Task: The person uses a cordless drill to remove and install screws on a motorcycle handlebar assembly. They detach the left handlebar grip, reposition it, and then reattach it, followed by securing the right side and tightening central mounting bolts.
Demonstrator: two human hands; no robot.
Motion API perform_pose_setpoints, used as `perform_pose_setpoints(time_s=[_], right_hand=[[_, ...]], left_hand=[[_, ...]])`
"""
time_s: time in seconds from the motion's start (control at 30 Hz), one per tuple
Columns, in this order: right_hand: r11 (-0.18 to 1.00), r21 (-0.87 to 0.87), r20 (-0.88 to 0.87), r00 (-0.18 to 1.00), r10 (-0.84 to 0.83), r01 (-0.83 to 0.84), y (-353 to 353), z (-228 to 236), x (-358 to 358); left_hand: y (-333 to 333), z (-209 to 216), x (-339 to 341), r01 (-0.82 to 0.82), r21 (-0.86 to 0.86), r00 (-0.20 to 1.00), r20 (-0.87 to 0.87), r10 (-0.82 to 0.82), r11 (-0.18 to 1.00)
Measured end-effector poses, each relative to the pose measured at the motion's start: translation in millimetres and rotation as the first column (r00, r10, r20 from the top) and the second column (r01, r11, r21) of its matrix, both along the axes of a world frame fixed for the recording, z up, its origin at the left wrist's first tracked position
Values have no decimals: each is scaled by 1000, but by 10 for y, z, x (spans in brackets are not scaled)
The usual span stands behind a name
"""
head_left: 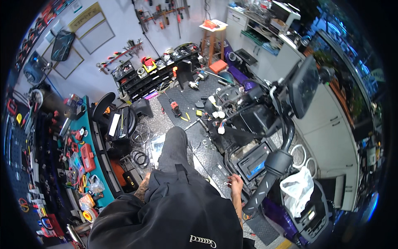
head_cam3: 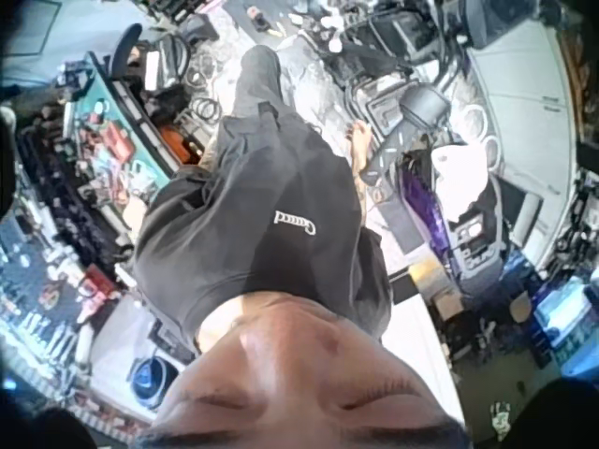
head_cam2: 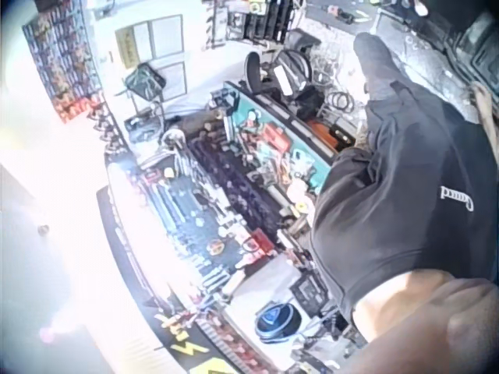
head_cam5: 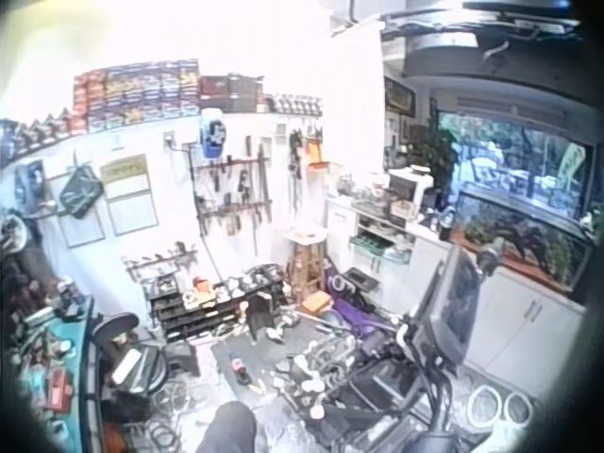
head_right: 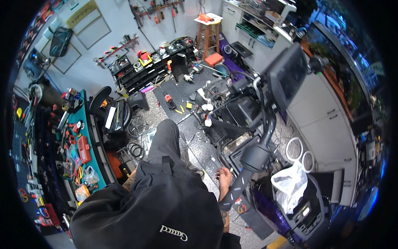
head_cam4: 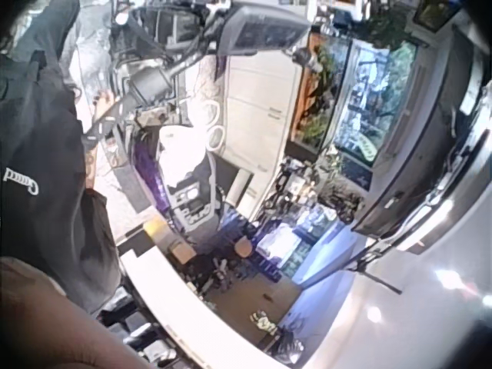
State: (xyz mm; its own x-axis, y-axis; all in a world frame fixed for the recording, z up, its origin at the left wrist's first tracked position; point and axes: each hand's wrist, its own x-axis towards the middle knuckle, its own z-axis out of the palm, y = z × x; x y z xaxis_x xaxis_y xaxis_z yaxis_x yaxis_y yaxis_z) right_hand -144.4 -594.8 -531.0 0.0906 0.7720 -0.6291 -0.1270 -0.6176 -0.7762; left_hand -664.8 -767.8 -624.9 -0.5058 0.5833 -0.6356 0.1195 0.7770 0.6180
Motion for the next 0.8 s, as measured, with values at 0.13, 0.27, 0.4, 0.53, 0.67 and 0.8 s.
perform_pose_setpoints(time_s=[0.13, 0.27, 0.4, 0.53, 0.67, 0.8], right_hand=[[1000, -18, -3, 1000, -14, 14, 142, 33, -65], [999, -49, -13, 1000, 12, -12, 224, -51, -391], [996, -60, -3, 998, -65, 65, 345, -20, -901], [990, -28, 12, 990, -138, 138, 522, -134, -1510], [957, -114, 131, 959, -252, 267, 647, 29, -2262], [918, -100, 279, 896, -345, 385, 521, -219, -3021]], left_hand=[[207, 356, -52, -245, -16, 952, 186, 244, 969], [1106, 881, -660, -655, 109, 658, 569, 493, 748], [2196, 1292, -1178, -562, 237, 788, 444, 426, 793], [3379, 934, -1750, -401, 151, 840, 455, 297, 904], [4507, -253, -2335, -297, 29, 903, 333, 271, 954], [5672, -1300, -2438, -225, -254, 926, 244, 287, 941]])
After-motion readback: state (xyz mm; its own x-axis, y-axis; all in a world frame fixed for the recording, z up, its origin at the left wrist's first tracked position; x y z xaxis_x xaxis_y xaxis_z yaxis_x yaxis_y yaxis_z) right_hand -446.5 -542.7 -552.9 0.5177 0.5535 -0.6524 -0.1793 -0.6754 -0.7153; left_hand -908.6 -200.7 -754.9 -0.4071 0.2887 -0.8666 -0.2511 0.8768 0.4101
